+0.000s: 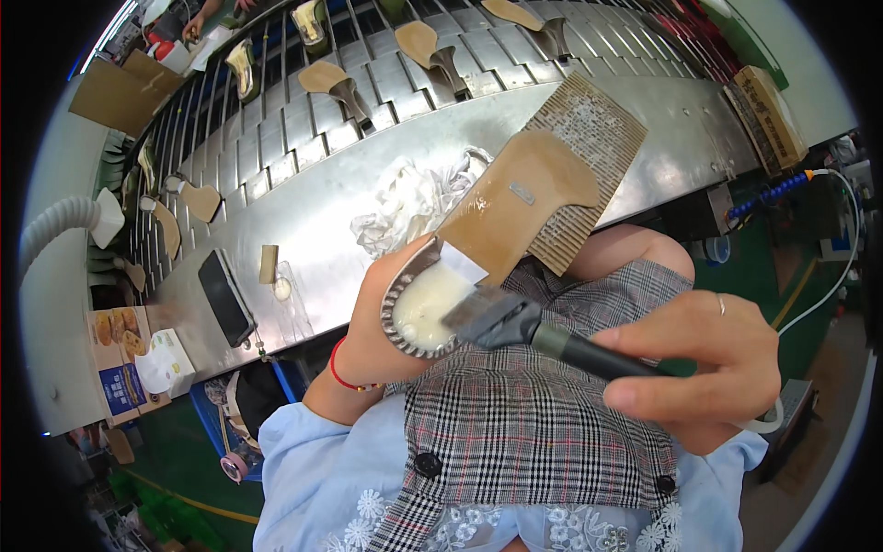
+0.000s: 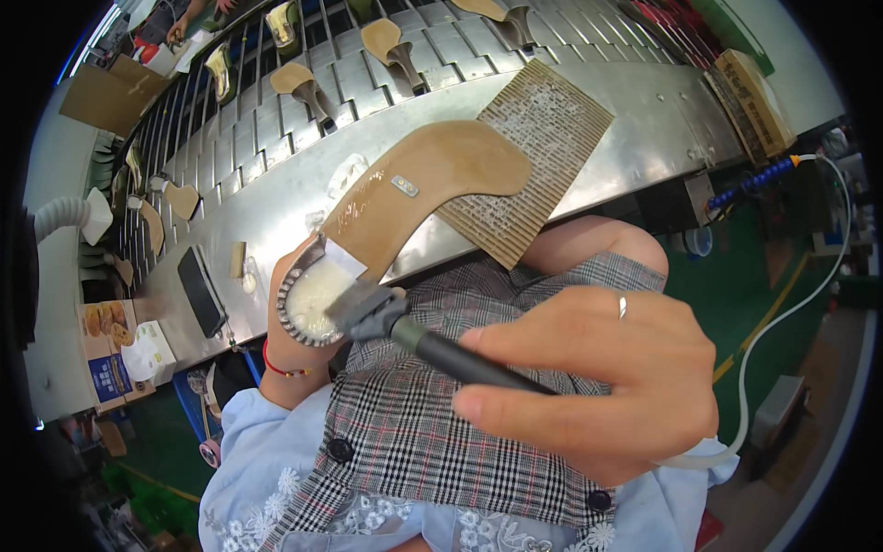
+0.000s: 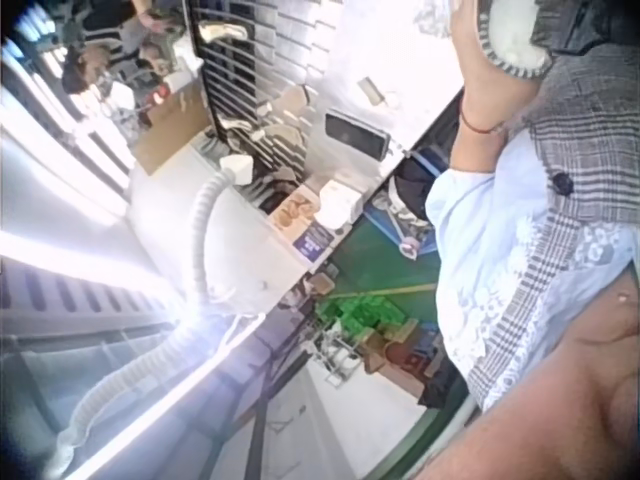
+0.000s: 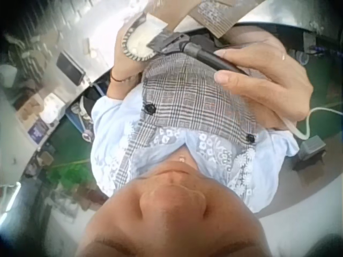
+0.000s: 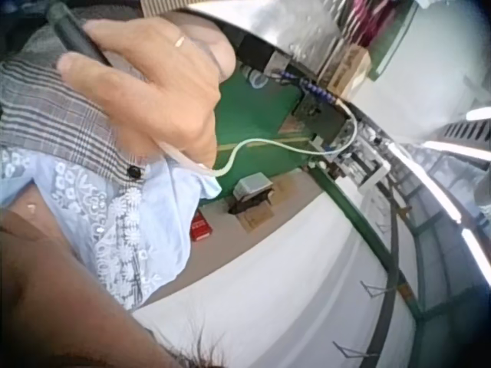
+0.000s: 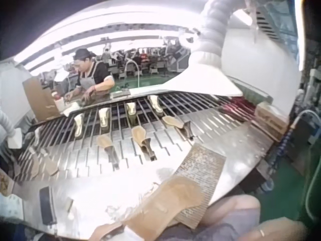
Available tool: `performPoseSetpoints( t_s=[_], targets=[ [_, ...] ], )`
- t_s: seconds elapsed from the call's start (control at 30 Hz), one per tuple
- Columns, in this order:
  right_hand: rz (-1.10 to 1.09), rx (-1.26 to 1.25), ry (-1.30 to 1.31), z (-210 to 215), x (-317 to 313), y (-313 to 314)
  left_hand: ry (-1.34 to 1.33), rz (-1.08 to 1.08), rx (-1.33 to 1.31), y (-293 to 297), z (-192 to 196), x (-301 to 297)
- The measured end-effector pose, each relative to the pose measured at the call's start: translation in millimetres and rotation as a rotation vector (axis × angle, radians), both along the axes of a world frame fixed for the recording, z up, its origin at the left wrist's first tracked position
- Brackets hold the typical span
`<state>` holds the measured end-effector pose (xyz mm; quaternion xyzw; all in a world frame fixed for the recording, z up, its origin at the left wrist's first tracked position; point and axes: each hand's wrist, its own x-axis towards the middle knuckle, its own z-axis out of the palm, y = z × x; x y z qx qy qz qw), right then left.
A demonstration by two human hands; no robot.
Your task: The person repeatedly applies a white adhesive to the sole of a shoe part using a brush. They dip the brush into a container of glue and spread it evenly across the surface, then place the part on a metal rack. The process is repeated for multiple shoe parts.
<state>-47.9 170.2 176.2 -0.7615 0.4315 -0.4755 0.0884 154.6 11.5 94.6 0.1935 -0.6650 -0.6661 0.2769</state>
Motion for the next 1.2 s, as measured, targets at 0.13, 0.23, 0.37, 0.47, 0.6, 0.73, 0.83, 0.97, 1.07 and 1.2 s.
performPoseSetpoints(
  t_s=[0.13,0.23,0.37,0.47,0.6,0.73,0.83,0.97,1.07,1.2],
  targets=[
    [-0.014,-0.020,0.024,6,-3,5,-0.074,-0.108,-0.304,-10,-8,11],
    [-0.035,-0.053,0.069,5,-4,7,-0.035,-0.135,-0.182,-14,-12,18],
    [-0.086,-0.080,0.110,7,-5,10,-0.081,-0.122,0.011,-7,-2,20],
    [-0.070,-0.110,0.117,2,-5,11,-0.106,-0.076,0.200,-3,4,19],
    [-0.144,-0.134,0.069,0,-8,13,0.120,-0.139,0.121,-8,-9,24],
    [-0.157,-0.087,0.009,1,-3,16,0.268,-0.259,-0.244,-26,-17,37],
    [-0.200,-0.103,-0.021,-3,-7,16,0.251,-0.121,-0.093,-20,-17,41],
    [-0.180,-0.116,-0.138,-4,-5,17,0.237,0.013,-0.031,-13,-11,44],
    [-0.144,-0.110,-0.115,-6,-13,15,0.253,0.013,-0.066,-17,-11,43],
    [-0.213,-0.020,-0.168,-4,-12,15,0.348,-0.017,0.135,-16,5,39]
  ],
)
